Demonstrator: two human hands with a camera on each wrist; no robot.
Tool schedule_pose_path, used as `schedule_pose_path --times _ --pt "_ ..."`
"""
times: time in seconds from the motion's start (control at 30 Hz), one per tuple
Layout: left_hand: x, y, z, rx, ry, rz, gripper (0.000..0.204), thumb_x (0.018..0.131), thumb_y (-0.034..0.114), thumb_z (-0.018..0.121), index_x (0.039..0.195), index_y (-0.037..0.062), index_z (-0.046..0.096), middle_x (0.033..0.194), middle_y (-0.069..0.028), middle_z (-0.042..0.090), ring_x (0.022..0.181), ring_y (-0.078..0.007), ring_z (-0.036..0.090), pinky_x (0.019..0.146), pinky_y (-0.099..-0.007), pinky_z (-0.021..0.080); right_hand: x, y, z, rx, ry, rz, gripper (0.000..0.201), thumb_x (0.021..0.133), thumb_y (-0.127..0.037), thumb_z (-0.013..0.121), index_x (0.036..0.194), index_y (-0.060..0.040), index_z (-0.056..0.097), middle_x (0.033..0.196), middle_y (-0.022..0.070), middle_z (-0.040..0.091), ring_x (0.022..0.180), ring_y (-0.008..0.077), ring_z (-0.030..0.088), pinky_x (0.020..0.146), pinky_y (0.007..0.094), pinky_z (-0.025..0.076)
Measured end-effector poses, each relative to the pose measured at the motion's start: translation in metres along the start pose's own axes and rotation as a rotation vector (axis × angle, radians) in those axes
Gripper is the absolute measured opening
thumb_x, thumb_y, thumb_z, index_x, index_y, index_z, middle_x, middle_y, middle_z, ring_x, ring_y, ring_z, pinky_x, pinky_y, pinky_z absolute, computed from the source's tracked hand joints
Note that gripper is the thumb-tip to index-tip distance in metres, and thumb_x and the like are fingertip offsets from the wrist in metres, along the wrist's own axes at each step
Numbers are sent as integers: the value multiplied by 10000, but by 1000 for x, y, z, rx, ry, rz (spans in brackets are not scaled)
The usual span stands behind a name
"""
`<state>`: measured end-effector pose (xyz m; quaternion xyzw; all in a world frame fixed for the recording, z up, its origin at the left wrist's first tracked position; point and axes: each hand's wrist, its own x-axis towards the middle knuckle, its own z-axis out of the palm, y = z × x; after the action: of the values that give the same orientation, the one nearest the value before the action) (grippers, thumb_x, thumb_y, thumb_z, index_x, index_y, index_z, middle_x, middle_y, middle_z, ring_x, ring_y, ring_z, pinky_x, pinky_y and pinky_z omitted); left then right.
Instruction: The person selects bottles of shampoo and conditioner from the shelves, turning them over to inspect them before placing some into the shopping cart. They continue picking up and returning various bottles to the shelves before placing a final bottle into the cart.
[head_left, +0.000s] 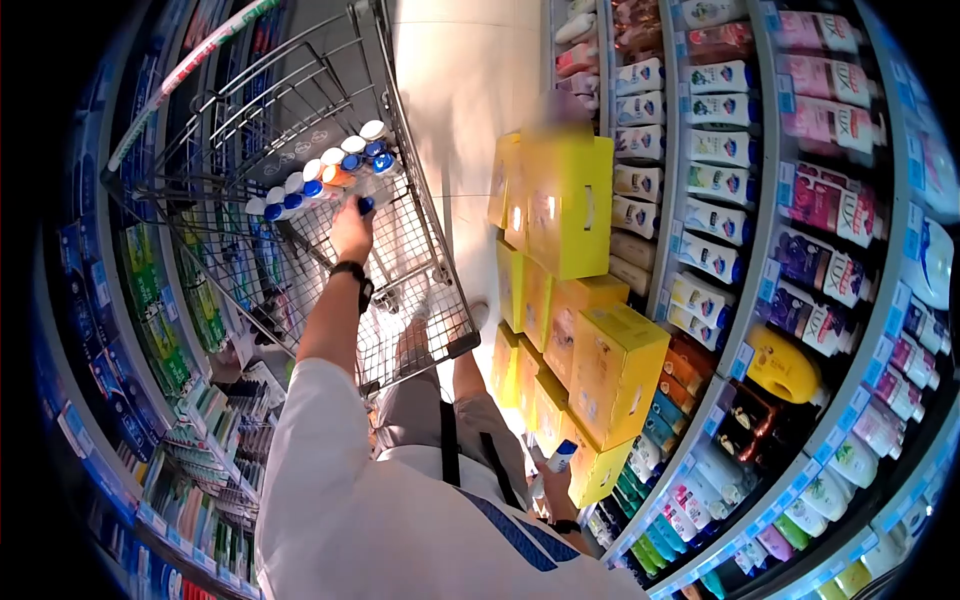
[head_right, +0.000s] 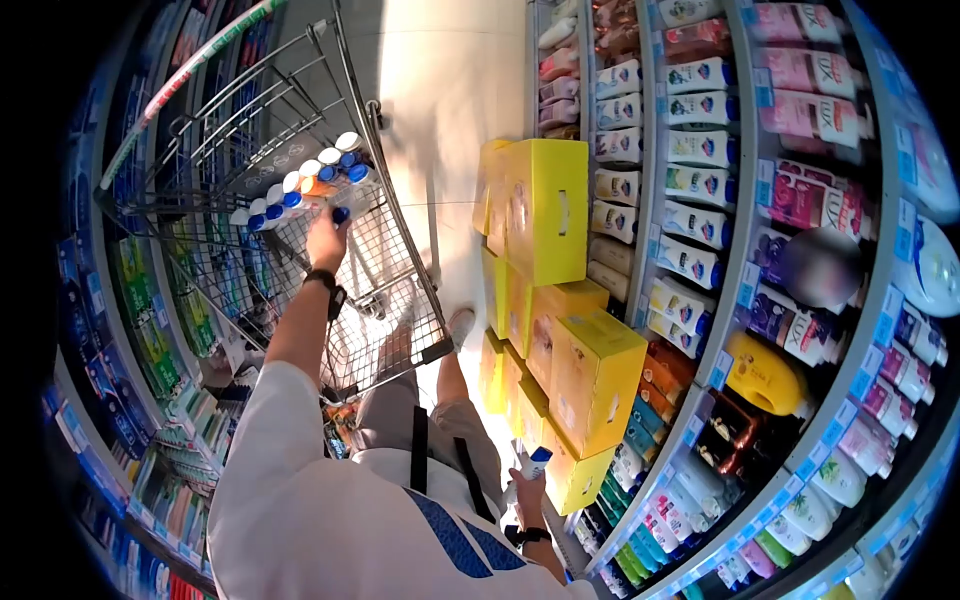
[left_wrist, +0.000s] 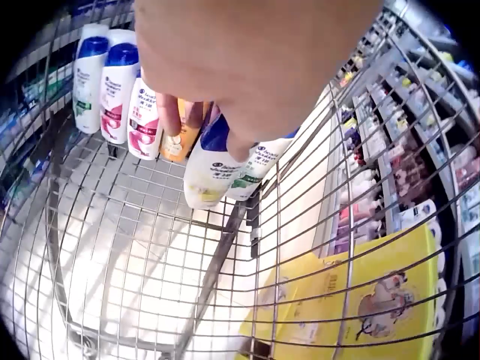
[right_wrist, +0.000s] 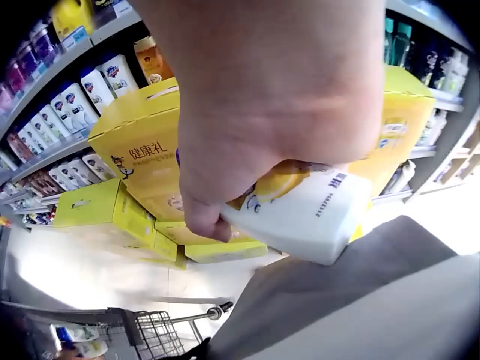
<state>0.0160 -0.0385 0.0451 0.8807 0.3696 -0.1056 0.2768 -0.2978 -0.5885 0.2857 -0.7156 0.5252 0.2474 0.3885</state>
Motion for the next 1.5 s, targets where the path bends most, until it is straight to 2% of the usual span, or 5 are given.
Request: schedule_pose_path --times 0.6,0.73,0.93,1.13,1.5 --pt "-275 39 -111 -779 149 269 444 1063 328 609 1271 -53 514 1136 -149 605 1032 -232 559 976 -362 462 -30 -107 -87 476 -226 -442 443 948 -360 759 1193 -34 585 893 65 651 724 170 670 619 341 568" --pt "-314 126 -136 -904 126 416 439 1062 325 619 1265 -48 510 1190 -146 603 1054 -215 548 967 -361 466 -72 -123 -169 644 -156 -814 568 918 -282 802 1360 -36 546 1156 50 658 1015 144 616 900 335 524" --pt "-359 195 -147 -893 -63 660 422 1084 267 582 1353 -41 479 1228 -137 602 1090 -206 555 979 -342 444 -147 -99 -284 834 247 -1079 528 954 -192 748 1404 -59 506 1145 22 655 995 105 611 854 286 523" --pt "-409 221 -138 -1000 -240 738 388 1075 261 600 1338 -7 500 1213 -108 607 1057 -178 549 954 -323 452 -171 -87 -345 1448 506 -1212 378 1000 -132 682 1330 -61 512 1158 57 677 1029 161 666 896 326 543" --pt "-478 227 -120 -985 -339 755 326 1060 192 615 1302 1 509 1200 -100 596 1076 -178 537 979 -324 436 -105 -120 -452 1423 604 -1601 355 993 -126 707 1306 -59 552 1263 63 659 1167 163 616 1030 347 459"
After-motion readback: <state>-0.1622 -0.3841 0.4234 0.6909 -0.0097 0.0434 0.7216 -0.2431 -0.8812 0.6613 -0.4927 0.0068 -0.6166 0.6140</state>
